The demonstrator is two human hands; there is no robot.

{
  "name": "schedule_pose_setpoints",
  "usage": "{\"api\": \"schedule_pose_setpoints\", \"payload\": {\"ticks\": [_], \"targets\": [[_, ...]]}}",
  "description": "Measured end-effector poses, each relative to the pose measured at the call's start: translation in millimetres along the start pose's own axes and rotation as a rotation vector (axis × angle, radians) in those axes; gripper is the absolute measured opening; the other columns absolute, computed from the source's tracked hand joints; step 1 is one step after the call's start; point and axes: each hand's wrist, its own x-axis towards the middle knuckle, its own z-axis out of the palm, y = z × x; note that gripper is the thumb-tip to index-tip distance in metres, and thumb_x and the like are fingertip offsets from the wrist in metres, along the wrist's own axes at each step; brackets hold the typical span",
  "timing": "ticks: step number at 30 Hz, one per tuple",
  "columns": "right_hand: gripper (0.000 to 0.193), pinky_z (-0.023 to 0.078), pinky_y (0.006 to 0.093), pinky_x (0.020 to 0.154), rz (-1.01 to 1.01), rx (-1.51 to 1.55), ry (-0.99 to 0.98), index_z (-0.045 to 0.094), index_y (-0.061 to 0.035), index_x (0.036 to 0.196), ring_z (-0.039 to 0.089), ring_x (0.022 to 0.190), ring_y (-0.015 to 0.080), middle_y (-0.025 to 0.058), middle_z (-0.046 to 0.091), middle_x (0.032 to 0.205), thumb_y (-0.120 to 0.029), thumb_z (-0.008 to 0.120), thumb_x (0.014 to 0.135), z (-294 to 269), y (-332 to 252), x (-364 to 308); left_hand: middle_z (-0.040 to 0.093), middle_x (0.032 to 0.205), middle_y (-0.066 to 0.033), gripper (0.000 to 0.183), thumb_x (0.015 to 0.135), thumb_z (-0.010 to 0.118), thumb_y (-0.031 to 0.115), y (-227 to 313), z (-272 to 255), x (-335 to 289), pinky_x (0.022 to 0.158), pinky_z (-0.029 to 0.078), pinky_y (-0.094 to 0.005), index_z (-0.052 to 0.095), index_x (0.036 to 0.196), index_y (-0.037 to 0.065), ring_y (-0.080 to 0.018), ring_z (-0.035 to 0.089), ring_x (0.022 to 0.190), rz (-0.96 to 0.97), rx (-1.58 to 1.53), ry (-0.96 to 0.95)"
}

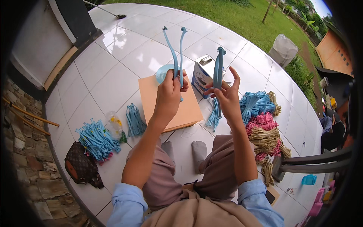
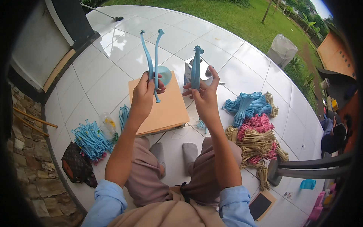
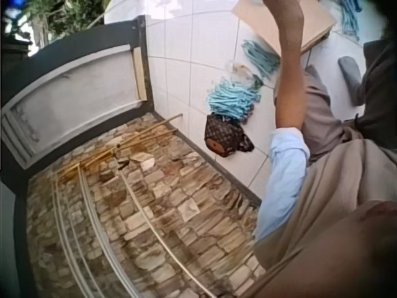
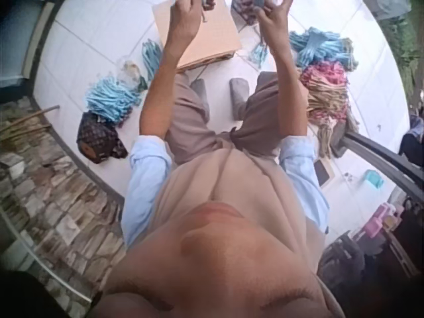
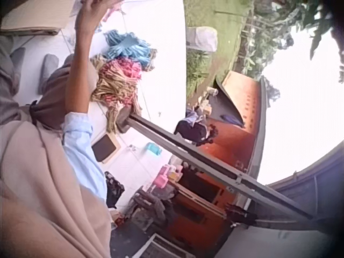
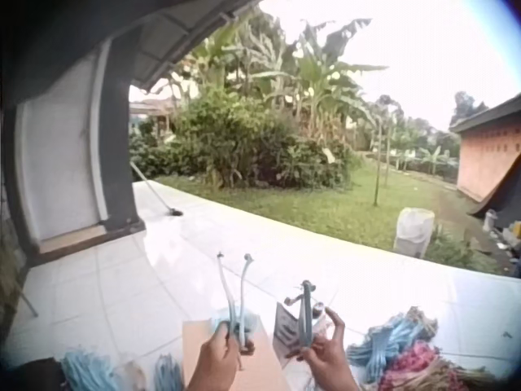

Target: The person applies adhesive from a bowl to blue straps and attaches small green and yellow floral components to other blue straps.

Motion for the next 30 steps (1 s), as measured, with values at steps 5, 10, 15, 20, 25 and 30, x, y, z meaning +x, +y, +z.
{"api": "schedule_pose_setpoints", "payload": {"ticks": [5, 10, 15, 20, 25, 30], "targets": [[0.076, 0.047, 0.0318, 0.076, -0.008, 0.092, -0.016, -0.002, -0.0075, 0.136, 0.063, 0.082, 0.0218, 0.0157, 0.059, 0.096, 0.010, 0.041, 0.077, -5, -4, 0, 0.042, 0.068, 0.0014, 0.026, 0.089, 0.029, 0.007, 3, -6, 4, 0.049, 0.031, -0.0189, 0.047, 0.107, 0.005, -0.0046, 0.035, 0.054, -0.231, -0.285, -0.092], [0.071, 0.047, 0.0334, 0.078, 0.034, 0.369, 0.007, -0.001, -0.0068, 0.137, 0.062, 0.079, 0.0225, 0.0178, 0.058, 0.097, -0.001, 0.048, 0.085, 5, -10, -3, 0.040, 0.062, 0.0007, 0.023, 0.094, 0.044, 0.025, 0, 11, -4, 0.050, 0.033, -0.0240, 0.049, 0.084, 0.005, -0.0074, 0.035, 0.054, -0.177, 0.005, -0.117], [0.067, 0.048, 0.0329, 0.077, -0.021, 0.350, 0.038, -0.001, -0.0065, 0.136, 0.061, 0.079, 0.0219, 0.0170, 0.058, 0.097, -0.001, 0.046, 0.089, 3, -2, 1, 0.037, 0.058, 0.0018, 0.043, 0.090, 0.050, 0.045, -9, 9, -4, 0.048, 0.029, -0.0254, 0.052, 0.078, 0.004, -0.0075, 0.033, 0.053, -0.046, 0.362, -0.041], [0.068, 0.050, 0.0302, 0.073, 0.004, 0.174, 0.063, -0.002, -0.0085, 0.136, 0.062, 0.075, 0.0210, 0.0169, 0.058, 0.096, 0.007, 0.040, 0.085, -8, 6, 7, 0.051, 0.059, -0.0100, 0.028, 0.092, 0.044, 0.032, -25, -23, 4, 0.055, 0.038, -0.0349, 0.055, 0.092, 0.006, -0.0228, 0.050, 0.054, -0.208, 0.676, -0.162], [0.069, 0.052, 0.0310, 0.073, 0.140, 0.149, -0.136, -0.002, -0.0077, 0.135, 0.065, 0.076, 0.0236, 0.0186, 0.058, 0.093, 0.009, 0.040, 0.083, 15, 16, 7, 0.060, 0.083, -0.0139, 0.021, 0.090, 0.049, 0.028, -93, -53, 5, 0.076, 0.044, -0.0369, 0.057, 0.100, 0.012, -0.0247, 0.058, 0.085, -0.382, 0.985, -0.628], [0.069, 0.051, 0.0340, 0.080, 0.190, 0.202, -0.250, -0.002, -0.0073, 0.136, 0.065, 0.084, 0.0265, 0.0212, 0.058, 0.099, 0.006, 0.043, 0.084, 35, 12, 7, 0.060, 0.102, -0.0141, 0.025, 0.086, 0.050, 0.015, -101, -32, -8, 0.093, 0.037, -0.0473, 0.057, 0.109, 0.008, -0.0260, 0.057, 0.099, -0.207, 1.440, -0.471]]}}
